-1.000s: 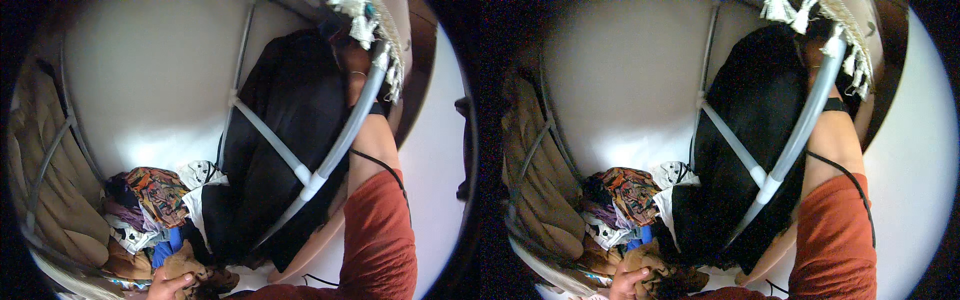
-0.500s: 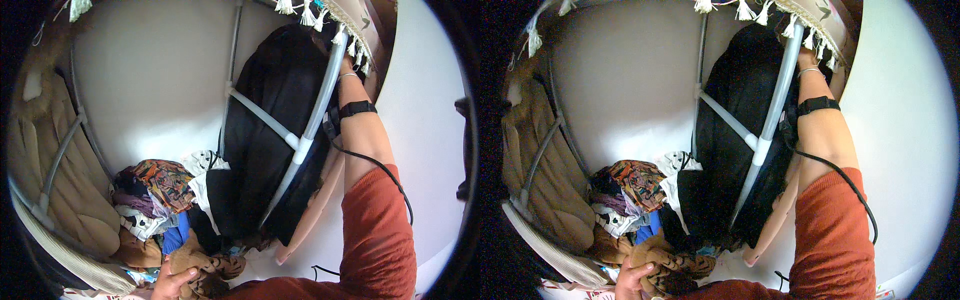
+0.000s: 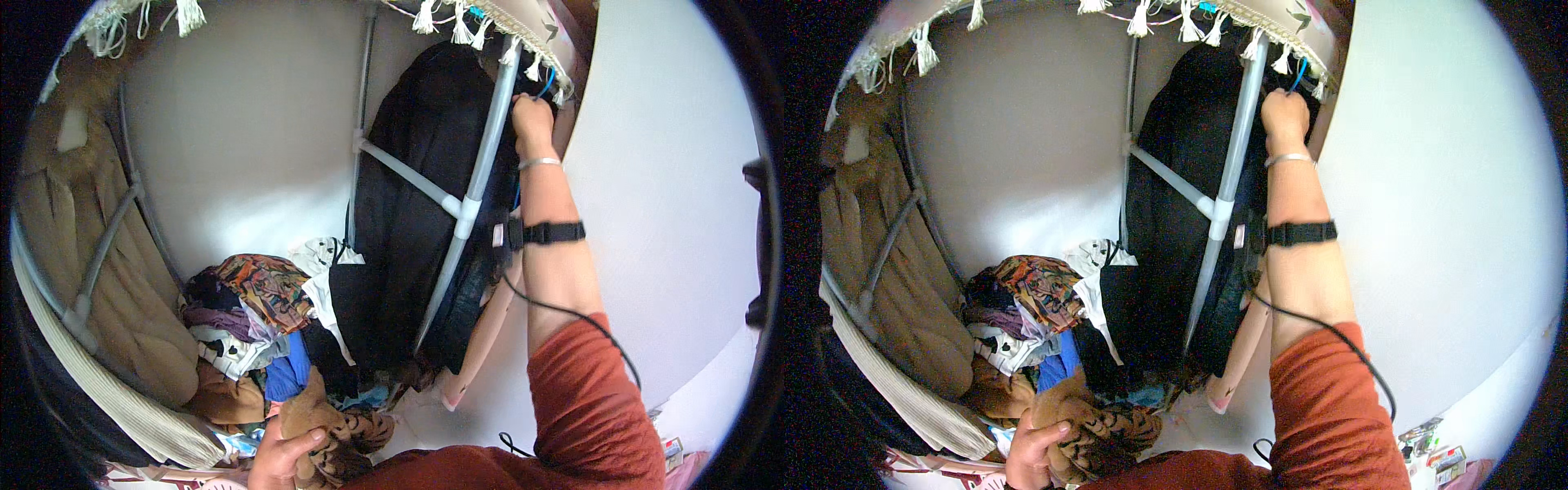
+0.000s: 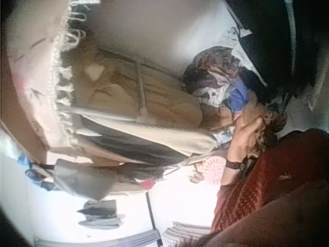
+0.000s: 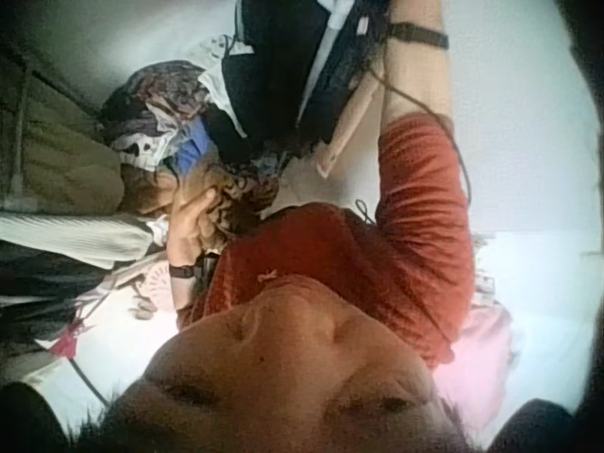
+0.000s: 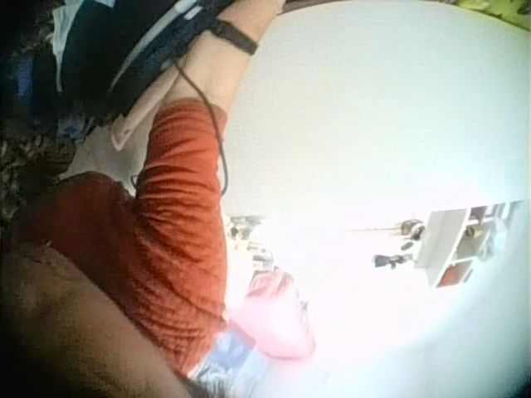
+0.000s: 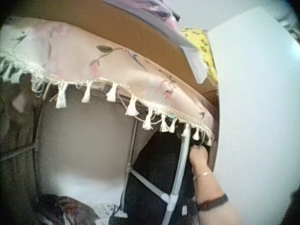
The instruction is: The person picks up a brown patterned garment from the bed, places it on a blue hanger, and hangs it on a clothes rack. Then the person folds a pink t-shirt and a white long-sleeve shirt on the bed.
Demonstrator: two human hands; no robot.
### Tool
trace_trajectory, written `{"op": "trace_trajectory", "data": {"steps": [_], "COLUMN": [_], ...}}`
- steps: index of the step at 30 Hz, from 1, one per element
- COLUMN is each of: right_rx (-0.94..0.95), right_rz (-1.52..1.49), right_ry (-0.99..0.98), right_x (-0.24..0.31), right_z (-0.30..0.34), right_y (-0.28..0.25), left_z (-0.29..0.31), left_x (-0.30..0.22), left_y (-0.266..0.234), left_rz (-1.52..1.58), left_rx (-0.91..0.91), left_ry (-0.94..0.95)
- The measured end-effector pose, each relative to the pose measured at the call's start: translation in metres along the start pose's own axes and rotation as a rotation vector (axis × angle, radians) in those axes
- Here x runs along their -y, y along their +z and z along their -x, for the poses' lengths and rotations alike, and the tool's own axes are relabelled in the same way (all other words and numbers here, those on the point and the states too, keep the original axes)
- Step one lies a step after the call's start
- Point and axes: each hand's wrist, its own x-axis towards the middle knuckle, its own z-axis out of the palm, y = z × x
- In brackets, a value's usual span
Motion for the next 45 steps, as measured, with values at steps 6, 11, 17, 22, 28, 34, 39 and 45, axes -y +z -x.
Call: {"op": "trace_trajectory", "data": {"steps": [6,11,17,22,28,34,39,45], "right_rx": [-0.01,0.062,0.348,0.899,1.257,1.541,1.601,1.5], "right_rz": [-0.345,-0.697,-0.613,-0.32,-0.223,-0.282,-0.232,-0.162], "right_ry": [-0.201,-0.186,-0.024,0.134,0.019,-0.322,-0.387,-0.54], "right_x": [0.005,0.022,0.022,0.014,0.014,0.002,-0.008,-0.025], "right_z": [0.112,0.202,0.262,0.283,0.286,0.294,0.297,0.351], "right_y": [-0.067,-0.156,-0.25,-0.3,-0.328,-0.311,-0.308,-0.27], "left_z": [0.03,0.054,0.052,0.041,0.05,0.048,0.051,0.06], "left_x": [-0.003,-0.012,-0.01,-0.031,-0.045,-0.054,-0.061,-0.067], "left_y": [-0.001,0.006,0.007,0.006,0.031,0.047,0.051,0.068], "left_rz": [-0.092,-0.075,-0.072,-0.166,-0.18,-0.314,-0.308,-0.322], "left_rx": [0.034,-0.004,0.016,0.11,0.056,-0.008,-0.03,-0.004], "left_ry": [0.055,-0.032,0.025,-0.004,0.064,0.149,0.214,0.221]}}
